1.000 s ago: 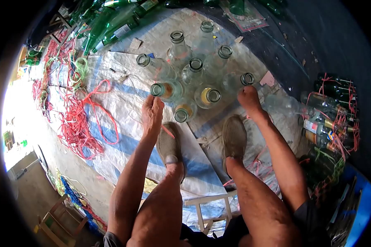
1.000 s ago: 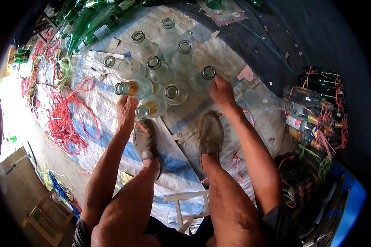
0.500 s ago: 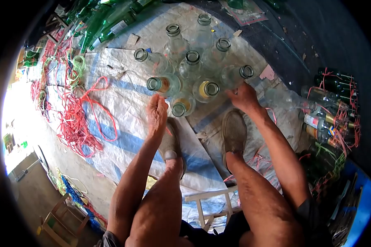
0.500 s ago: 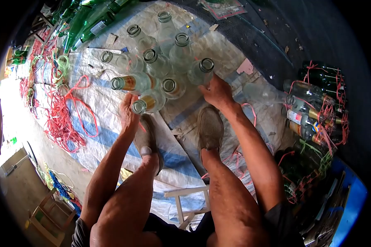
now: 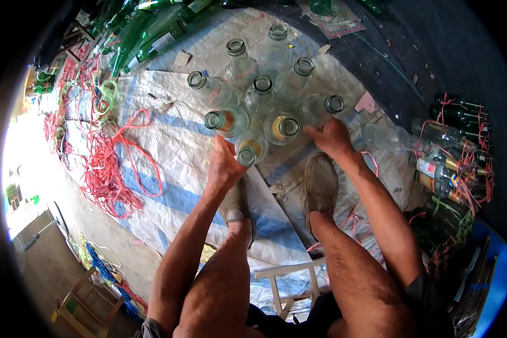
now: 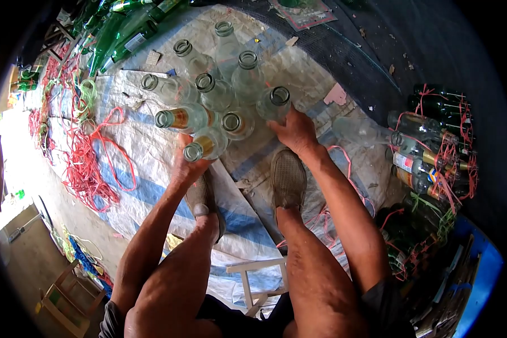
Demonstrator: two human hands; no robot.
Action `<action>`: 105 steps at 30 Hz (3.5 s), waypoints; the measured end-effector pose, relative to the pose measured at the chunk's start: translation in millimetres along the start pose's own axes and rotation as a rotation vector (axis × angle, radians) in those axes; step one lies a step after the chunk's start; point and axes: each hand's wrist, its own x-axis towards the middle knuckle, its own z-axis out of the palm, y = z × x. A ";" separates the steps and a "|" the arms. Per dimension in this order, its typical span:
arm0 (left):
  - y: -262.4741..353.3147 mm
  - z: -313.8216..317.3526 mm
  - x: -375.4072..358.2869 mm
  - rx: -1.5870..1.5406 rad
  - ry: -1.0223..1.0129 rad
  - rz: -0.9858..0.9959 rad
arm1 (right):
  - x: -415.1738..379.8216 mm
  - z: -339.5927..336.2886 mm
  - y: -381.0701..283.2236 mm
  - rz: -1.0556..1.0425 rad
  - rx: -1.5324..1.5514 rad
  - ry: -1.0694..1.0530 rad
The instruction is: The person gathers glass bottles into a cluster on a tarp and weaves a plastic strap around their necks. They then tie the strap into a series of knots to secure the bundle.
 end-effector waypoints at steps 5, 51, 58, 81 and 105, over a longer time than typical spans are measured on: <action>3.5 7.8 -1.7 0.062 0.039 0.028 | -8.3 8.4 -7.6 -0.088 0.087 0.104; -37.9 -21.4 13.2 -0.131 -0.142 0.218 | -49.0 82.7 11.1 -0.201 0.092 0.182; -36.5 -28.6 17.5 -0.079 -0.161 0.257 | -58.6 80.9 -2.3 -0.117 0.070 0.179; -26.8 -29.9 9.6 0.105 -0.068 0.129 | -63.8 75.9 -3.9 -0.249 0.004 0.261; -31.7 -3.1 -31.7 -0.237 0.150 -0.036 | -66.5 66.2 6.6 -0.128 0.089 0.162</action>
